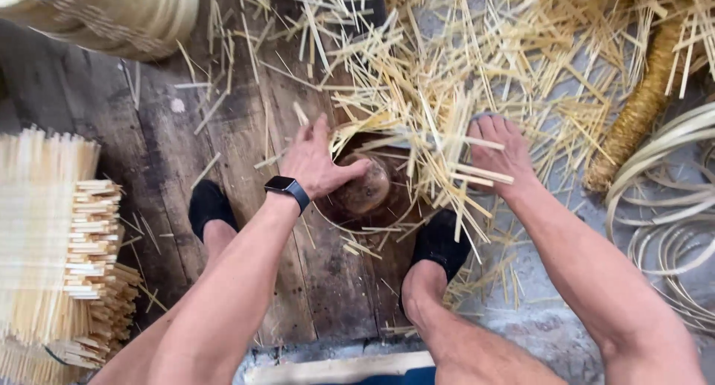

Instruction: The person sits on the floor of a bamboo workshop and trims bamboo strips with scissors over a round wooden mold, then presses and fits a woven bamboo mat onto a round bamboo frame. They repeat trimming and fitting, then place the finished woven base onto a stack of bamboo steamer bodies.

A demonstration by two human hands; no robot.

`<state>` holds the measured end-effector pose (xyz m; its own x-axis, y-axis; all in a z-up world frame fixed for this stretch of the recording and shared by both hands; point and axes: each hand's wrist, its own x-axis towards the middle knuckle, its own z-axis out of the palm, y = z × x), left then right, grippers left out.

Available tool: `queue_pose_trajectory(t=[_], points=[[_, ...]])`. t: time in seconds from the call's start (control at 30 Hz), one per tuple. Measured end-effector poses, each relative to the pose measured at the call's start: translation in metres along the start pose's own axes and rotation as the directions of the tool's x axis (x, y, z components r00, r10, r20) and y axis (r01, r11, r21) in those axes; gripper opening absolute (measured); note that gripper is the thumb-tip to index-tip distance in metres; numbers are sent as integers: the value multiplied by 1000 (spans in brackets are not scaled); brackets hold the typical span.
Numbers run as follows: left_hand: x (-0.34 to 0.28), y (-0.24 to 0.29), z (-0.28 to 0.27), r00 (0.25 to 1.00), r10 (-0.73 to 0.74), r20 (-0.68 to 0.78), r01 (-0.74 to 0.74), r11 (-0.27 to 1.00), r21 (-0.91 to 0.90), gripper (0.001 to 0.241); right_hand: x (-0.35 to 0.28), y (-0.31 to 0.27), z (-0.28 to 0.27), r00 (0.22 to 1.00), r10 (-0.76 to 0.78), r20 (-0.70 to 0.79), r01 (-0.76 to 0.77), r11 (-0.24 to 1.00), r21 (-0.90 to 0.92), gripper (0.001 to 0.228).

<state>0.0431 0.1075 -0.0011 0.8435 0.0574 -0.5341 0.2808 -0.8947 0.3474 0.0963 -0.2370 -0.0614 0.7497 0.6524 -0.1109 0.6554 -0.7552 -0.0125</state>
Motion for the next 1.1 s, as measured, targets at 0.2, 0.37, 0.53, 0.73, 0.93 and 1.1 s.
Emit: queue_pose_trajectory(t=[0.2,0.37,0.53,0.73,0.93,1.1], points=[[-9,-1,23,996,49,-80,-60,989,-134,128,13,-9,8,996,-40,-84,40,999,-3,25],[-8,5,8,996,-23,86,23,1000,1,115,20,-13,23,996,-54,-70,55,998,15,26],[-2,10,-7,996,13,88,-26,989,145,118,45,1,26,998,32,48,-33,999,27,13],[-73,47,61,798,-119,-590,33,987,-155,129,41,3,-22,898,9,439,-81,986,146,19],[-65,53,57,878,-165,-450,-39,912,-409,114,18,3,-3,988,6,152,-15,998,61,52],[-63,60,44,922,41,-384,-152,952,-264,110,9,-2,32,999,45,-11,-45,999,19,46]])
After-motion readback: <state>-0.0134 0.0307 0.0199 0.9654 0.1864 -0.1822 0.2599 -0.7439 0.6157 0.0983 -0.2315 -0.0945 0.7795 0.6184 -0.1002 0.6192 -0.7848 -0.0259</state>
